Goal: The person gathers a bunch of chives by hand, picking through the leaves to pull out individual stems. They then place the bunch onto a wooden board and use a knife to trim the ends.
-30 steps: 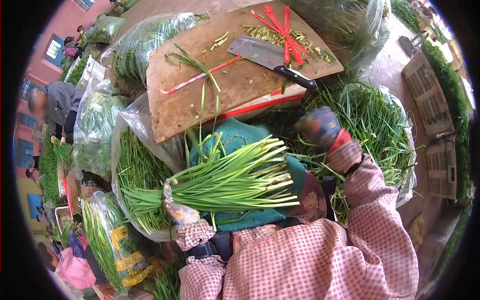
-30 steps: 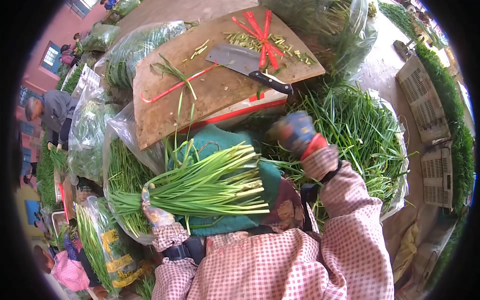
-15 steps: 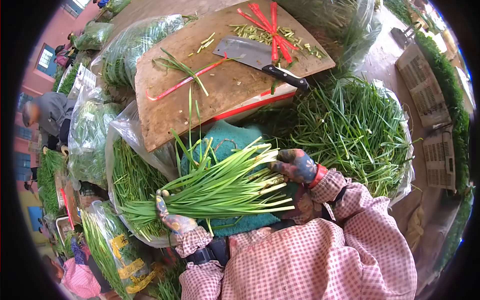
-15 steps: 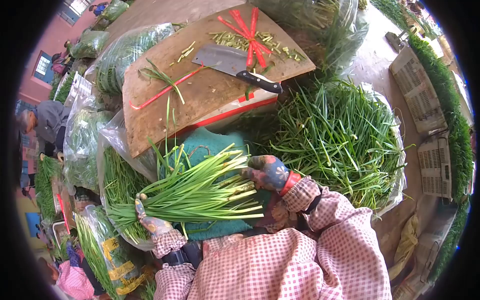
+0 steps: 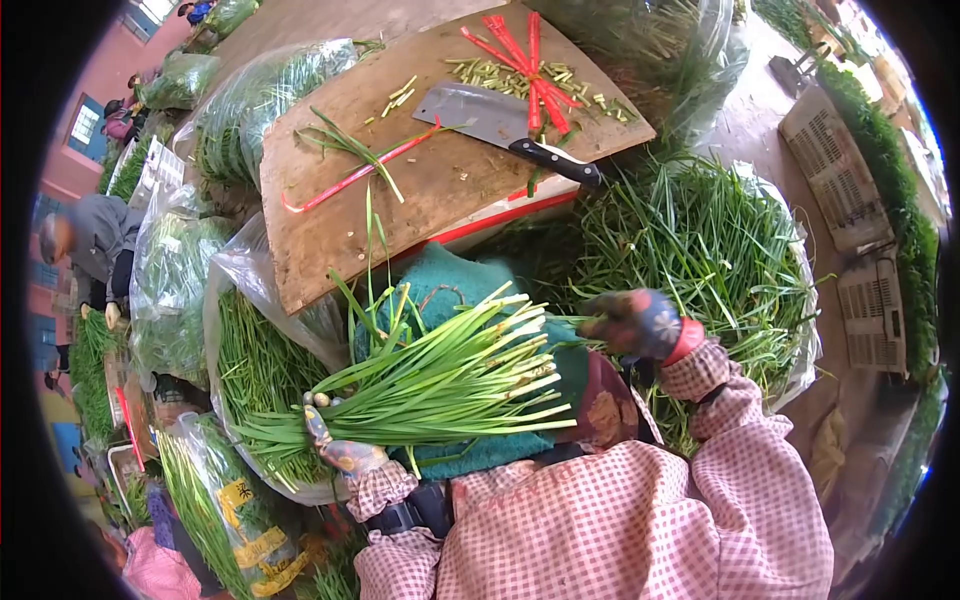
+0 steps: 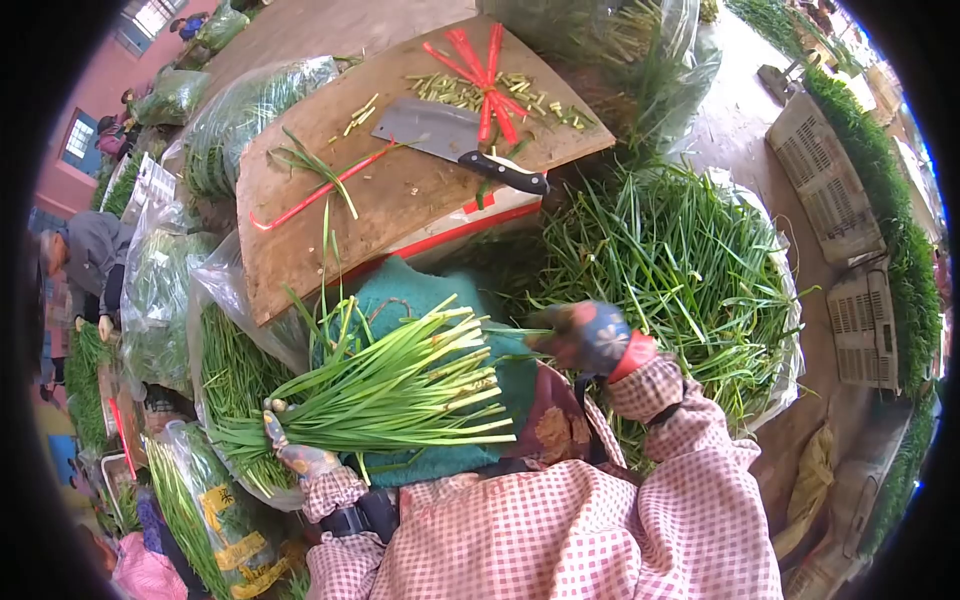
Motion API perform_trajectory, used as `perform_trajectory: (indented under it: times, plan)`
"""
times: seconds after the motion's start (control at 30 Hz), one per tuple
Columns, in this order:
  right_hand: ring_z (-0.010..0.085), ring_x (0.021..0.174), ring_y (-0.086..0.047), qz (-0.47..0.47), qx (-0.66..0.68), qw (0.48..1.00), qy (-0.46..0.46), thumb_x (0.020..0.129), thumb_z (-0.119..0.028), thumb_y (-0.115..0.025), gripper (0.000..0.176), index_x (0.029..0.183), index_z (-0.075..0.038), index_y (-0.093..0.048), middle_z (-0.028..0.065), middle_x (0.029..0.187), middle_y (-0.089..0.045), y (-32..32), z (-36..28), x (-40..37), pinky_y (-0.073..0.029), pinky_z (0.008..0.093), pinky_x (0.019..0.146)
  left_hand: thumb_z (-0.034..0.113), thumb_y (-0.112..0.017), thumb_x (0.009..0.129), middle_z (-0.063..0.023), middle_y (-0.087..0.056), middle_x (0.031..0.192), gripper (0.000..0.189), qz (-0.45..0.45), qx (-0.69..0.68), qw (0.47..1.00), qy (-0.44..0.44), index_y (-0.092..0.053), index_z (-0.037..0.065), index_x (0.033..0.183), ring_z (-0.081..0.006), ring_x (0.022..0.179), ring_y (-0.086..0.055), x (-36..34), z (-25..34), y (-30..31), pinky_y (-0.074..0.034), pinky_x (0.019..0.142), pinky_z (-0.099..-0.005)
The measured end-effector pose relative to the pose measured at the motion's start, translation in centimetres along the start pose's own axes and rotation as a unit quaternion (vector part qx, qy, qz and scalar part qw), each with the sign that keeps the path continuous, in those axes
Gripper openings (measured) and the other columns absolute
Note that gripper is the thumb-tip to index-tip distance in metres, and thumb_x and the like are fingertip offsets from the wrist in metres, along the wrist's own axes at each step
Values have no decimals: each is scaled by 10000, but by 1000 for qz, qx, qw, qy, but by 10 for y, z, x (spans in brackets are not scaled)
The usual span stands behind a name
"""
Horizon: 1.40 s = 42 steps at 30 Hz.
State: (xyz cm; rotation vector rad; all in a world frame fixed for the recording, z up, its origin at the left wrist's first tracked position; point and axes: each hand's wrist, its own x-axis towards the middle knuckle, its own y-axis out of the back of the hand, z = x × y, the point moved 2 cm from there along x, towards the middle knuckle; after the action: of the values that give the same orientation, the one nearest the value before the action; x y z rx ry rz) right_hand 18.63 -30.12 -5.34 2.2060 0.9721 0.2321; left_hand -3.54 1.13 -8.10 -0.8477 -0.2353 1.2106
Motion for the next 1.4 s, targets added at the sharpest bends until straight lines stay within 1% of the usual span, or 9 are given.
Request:
perform_trajectory:
  times: [0.3, 0.47, 0.6, 0.67, 1.0, 1.17, 1.2, 1.27, 1.4]
  plan:
    - [263, 521, -554, 33, -122, 976, 180, 683, -210, -547, 107, 770, -165, -590, 70, 602, -564, -10, -16, -2, -437, 356, 449, 247, -452, 856, 41, -560, 808, 176, -74, -27, 996, 29, -538, 121, 945, -102, 695, -522, 13, 0, 20, -484, 719, -398]
    - [239, 558, -558, 12, -385, 915, -123, 744, -233, -531, 164, 815, -104, -603, 77, 628, -569, 47, 66, -32, -436, 314, 483, 260, -429, 868, 40, -557, 801, 179, -47, -46, 996, 55, -528, 123, 924, -117, 697, -528, 8, -1, 12, -477, 725, -401]
    - [198, 581, -577, 4, -9, 999, -34, 769, -267, -577, 321, 997, -42, -553, 101, 730, -600, 24, -8, -20, -458, 304, 519, 266, -450, 851, 26, -580, 890, 216, -95, -85, 988, 92, -566, 123, 964, -182, 879, -535, 25, -5, 46, -378, 878, -503]
    - [161, 607, -578, -98, 429, 898, -30, 795, -291, -567, 372, 1041, -16, -524, 94, 764, -602, -24, -11, -14, -465, 280, 526, 270, -450, 851, 31, -580, 893, 218, -114, -105, 983, 98, -570, 127, 963, -182, 891, -531, 23, -5, 41, -366, 887, -510]
    - [27, 529, -466, -198, 601, 741, -225, 765, -315, -581, 357, 971, -24, -580, -24, 658, -558, -82, -3, 11, -347, 157, 461, 297, -446, 854, 44, -586, 910, 233, -151, -151, 970, 120, -582, 144, 966, -179, 895, -531, 21, -4, 42, -345, 901, -516]
    - [56, 514, -513, -231, 336, 893, -193, 742, -154, -585, 208, 850, 24, -597, 23, 651, -565, -35, -39, 15, -402, 202, 445, 243, -439, 862, 36, -580, 811, 184, -22, -138, 983, 117, -551, 105, 910, -95, 687, -532, 13, -2, 27, -435, 818, -366]
    - [69, 470, -495, -173, 238, 954, 59, 736, -149, -593, 206, 849, 24, -593, 36, 629, -559, -32, -40, 25, -401, 212, 426, 239, -441, 860, 34, -583, 817, 184, -33, -127, 986, 104, -553, 100, 907, -96, 687, -535, 11, -2, 24, -447, 799, -363]
    - [79, 483, -499, -124, 335, 914, -195, 741, -157, -592, 200, 833, 21, -590, 32, 620, -550, -18, -22, 19, -410, 210, 444, 235, -443, 858, 32, -585, 818, 185, 13, -79, 993, 85, -553, 95, 910, -98, 701, -540, 11, -2, 25, -465, 767, -361]
    - [98, 686, -547, -65, 446, 879, -154, 759, -220, -624, 315, 971, 3, -559, 57, 784, -587, -15, -19, 18, -450, 225, 630, 244, -433, 860, 25, -590, 810, 193, 28, -50, 994, 92, -555, 99, 898, -111, 720, -550, 14, -4, 27, -462, 781, -388]
